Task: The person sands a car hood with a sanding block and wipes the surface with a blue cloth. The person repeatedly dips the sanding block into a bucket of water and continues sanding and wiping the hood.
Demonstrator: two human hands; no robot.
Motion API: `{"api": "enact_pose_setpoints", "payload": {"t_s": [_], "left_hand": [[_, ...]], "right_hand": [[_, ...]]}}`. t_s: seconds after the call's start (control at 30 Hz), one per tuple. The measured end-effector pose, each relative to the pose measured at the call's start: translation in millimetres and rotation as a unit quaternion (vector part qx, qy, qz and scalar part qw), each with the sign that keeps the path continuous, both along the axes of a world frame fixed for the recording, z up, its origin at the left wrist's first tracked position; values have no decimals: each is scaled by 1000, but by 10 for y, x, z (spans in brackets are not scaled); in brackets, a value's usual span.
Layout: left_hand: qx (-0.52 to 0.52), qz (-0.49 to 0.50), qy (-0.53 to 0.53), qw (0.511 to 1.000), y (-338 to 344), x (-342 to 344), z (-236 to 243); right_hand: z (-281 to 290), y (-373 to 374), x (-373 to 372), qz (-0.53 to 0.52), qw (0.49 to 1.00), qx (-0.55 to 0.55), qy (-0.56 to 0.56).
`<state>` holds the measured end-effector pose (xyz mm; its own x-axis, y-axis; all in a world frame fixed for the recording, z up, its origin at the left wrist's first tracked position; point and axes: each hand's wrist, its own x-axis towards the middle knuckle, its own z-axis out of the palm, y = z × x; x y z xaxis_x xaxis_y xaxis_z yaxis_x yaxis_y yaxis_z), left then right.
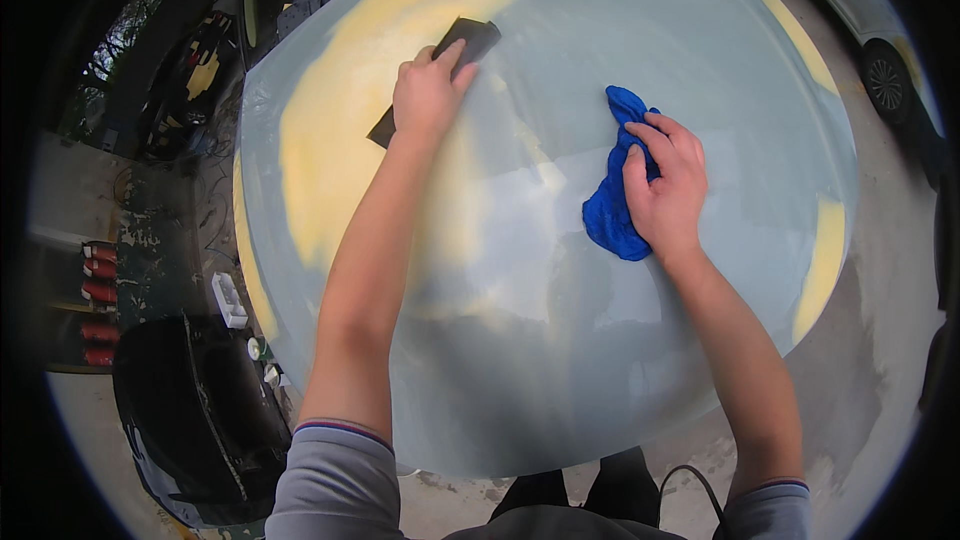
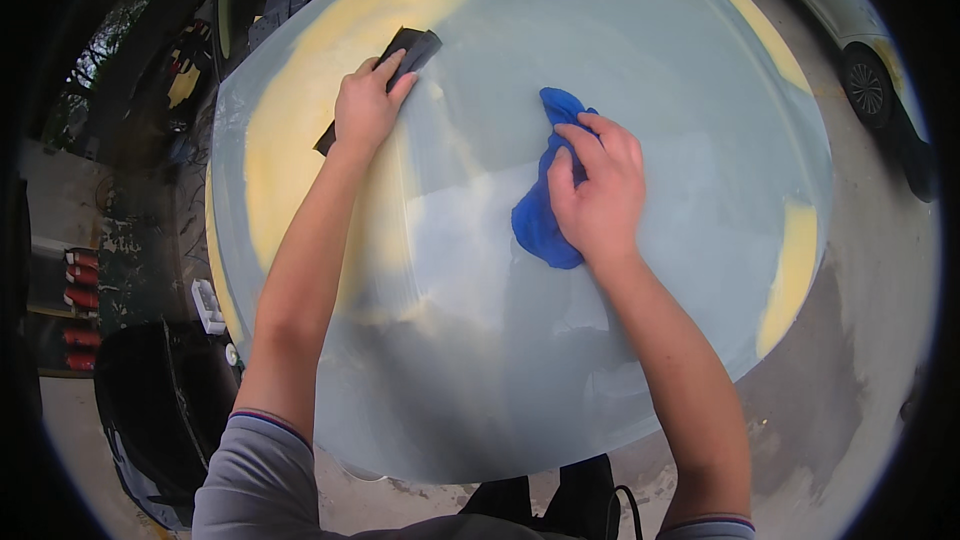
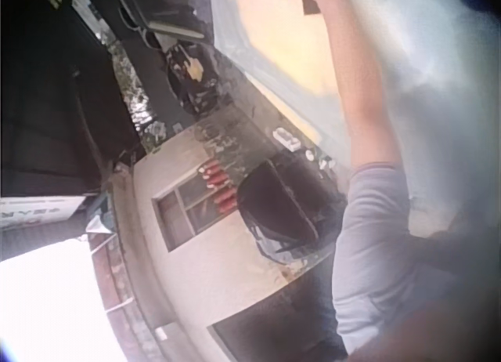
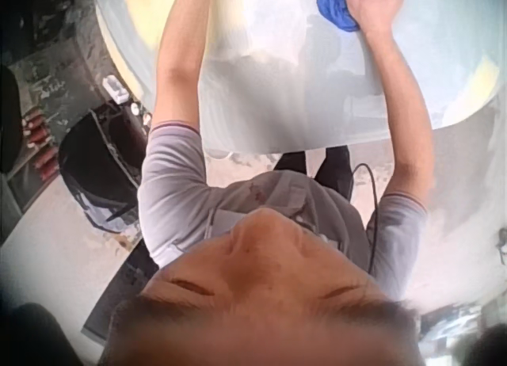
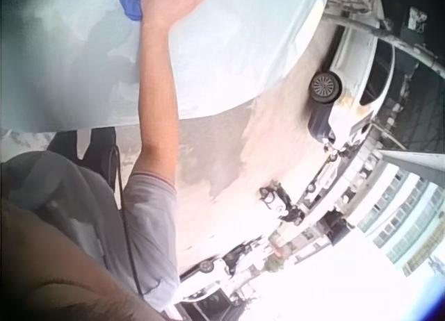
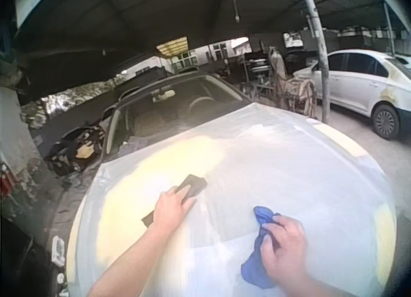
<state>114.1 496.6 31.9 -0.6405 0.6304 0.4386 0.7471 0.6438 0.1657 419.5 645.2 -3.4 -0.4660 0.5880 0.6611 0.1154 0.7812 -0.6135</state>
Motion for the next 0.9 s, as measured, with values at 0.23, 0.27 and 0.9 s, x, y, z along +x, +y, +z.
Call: {"api": "enact_pose_setpoints", "payload": {"t_s": [0.23,0.27,0.9], "left_hand": [[-1,-184,22,983,-1041,2066,-187],[3,-183,33,983,-883,1837,-216],[3,-155,64,986,-556,1050,-170]], "right_hand": [[-31,175,154,-41,999,18,-28],[-40,185,174,-38,999,18,-34],[-56,211,167,-27,999,15,-22]]}}
